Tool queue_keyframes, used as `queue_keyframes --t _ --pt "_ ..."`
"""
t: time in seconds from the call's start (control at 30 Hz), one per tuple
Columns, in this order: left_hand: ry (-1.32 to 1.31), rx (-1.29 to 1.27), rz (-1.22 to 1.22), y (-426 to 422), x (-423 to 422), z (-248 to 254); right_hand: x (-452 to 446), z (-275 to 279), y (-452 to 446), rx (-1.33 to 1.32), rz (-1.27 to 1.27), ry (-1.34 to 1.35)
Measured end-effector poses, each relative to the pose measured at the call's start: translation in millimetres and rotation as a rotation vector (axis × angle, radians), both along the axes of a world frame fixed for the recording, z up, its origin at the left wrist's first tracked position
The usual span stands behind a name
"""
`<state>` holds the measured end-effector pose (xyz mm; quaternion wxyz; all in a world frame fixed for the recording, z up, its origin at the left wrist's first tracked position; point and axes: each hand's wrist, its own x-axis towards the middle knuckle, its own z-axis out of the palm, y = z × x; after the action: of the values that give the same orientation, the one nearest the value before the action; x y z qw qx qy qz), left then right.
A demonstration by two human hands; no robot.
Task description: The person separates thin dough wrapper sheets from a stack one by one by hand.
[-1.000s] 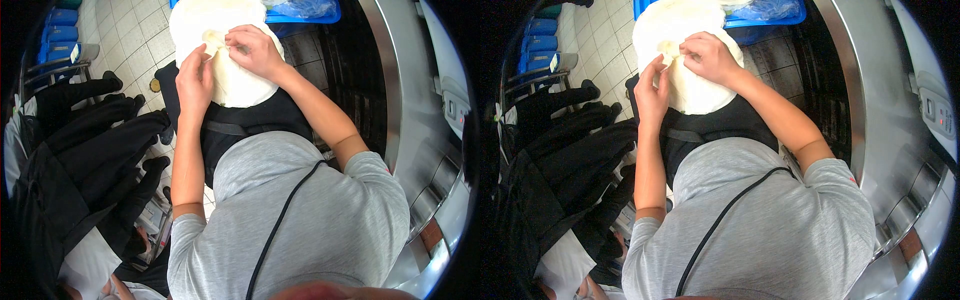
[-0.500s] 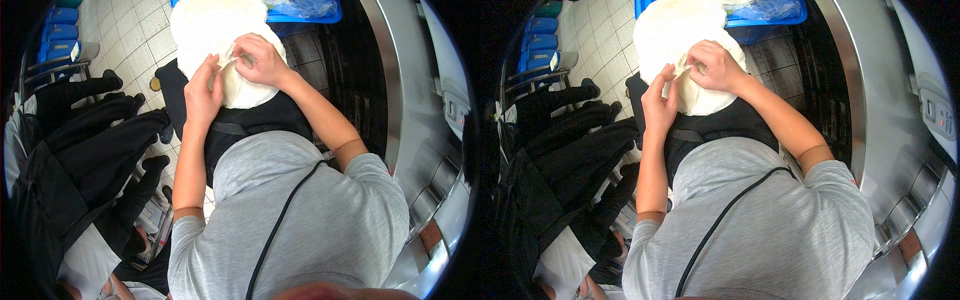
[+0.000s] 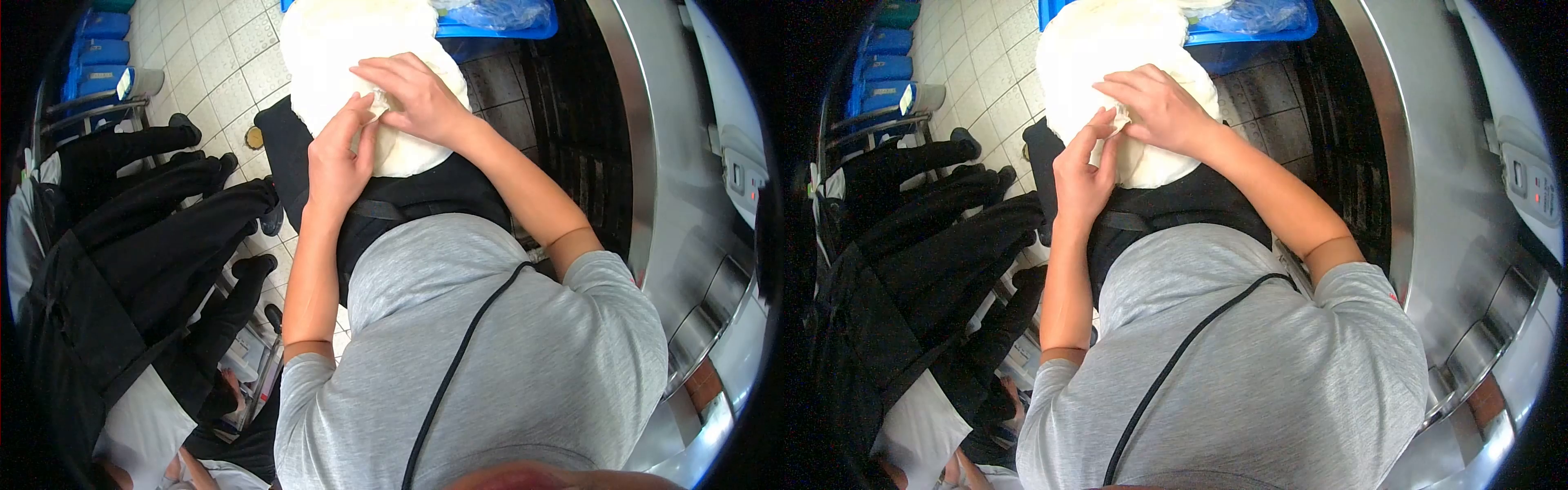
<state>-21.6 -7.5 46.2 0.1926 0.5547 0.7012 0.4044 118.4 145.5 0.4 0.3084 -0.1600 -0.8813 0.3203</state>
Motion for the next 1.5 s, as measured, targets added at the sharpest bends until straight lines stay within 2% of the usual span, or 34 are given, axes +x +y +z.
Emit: queue_keyframes --t 0.1,0.53,0.83,0.9,1.5 --pt "0.041 0.003 -0.010 -1 0 0 2 -4 -1 0.077 0.004 -0.032" --pt "0.068 0.074 -0.066 0 10 9 23 13 8 0.080 0.083 -0.085" --pt "0.088 0.007 -0.113 -4 18 13 34 41 13 0.072 0.138 -0.279" --pt "0.090 0.086 -0.105 -2 22 13 36 49 14 0.023 0.156 -0.335" --pt "0.042 0.105 -0.222 -6 34 25 49 94 17 -0.168 0.264 -0.635"
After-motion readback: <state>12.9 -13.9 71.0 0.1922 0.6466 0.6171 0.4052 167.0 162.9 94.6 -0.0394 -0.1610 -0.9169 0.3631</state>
